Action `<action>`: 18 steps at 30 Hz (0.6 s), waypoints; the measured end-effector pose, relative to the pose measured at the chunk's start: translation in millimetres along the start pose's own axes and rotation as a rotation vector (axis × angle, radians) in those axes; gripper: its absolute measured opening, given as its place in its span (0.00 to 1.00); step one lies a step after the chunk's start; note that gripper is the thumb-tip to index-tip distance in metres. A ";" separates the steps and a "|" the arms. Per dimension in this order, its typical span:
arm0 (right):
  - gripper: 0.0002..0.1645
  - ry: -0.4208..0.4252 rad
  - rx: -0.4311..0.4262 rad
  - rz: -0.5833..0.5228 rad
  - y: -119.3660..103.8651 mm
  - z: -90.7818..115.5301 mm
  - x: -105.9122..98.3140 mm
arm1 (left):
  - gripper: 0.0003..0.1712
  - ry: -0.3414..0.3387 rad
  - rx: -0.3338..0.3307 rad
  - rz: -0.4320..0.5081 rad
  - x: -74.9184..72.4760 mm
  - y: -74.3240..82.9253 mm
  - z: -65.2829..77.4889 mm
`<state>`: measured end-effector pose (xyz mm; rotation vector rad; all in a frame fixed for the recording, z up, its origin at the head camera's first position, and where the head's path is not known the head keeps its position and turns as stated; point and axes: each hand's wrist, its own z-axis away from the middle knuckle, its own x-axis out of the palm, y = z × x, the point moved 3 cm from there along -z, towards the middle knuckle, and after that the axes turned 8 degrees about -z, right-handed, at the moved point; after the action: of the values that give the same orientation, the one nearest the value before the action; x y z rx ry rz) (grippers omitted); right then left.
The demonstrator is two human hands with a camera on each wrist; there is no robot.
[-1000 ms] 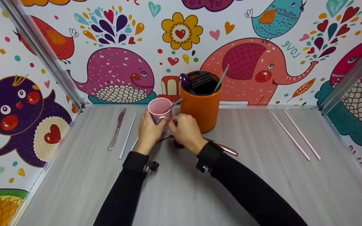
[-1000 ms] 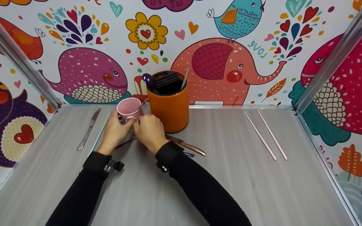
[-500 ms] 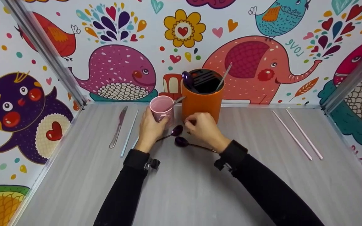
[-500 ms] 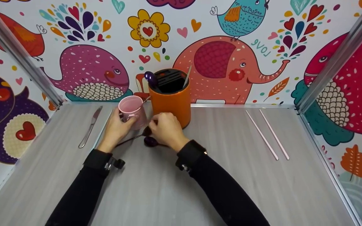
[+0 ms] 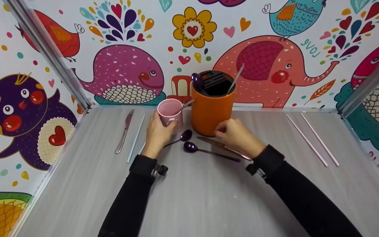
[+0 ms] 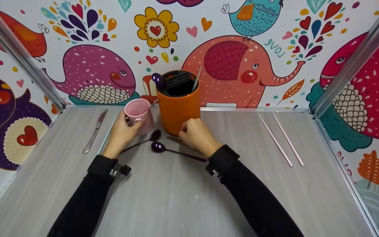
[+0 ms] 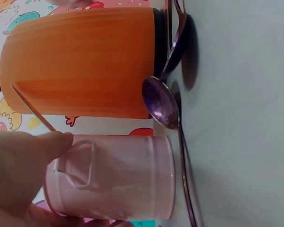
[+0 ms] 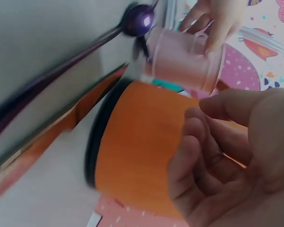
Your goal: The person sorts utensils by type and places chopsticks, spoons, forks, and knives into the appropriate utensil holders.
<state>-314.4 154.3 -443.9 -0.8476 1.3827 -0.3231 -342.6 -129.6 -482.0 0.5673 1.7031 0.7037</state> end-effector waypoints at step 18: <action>0.09 -0.268 0.137 0.312 39.0 4.8 8.9 | 0.52 -0.006 -0.020 0.013 0.2 0.5 0.5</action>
<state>-318.6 176.4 -477.3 -0.5299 1.2040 -0.0586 -342.2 -129.0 -481.9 0.5663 1.6866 0.7276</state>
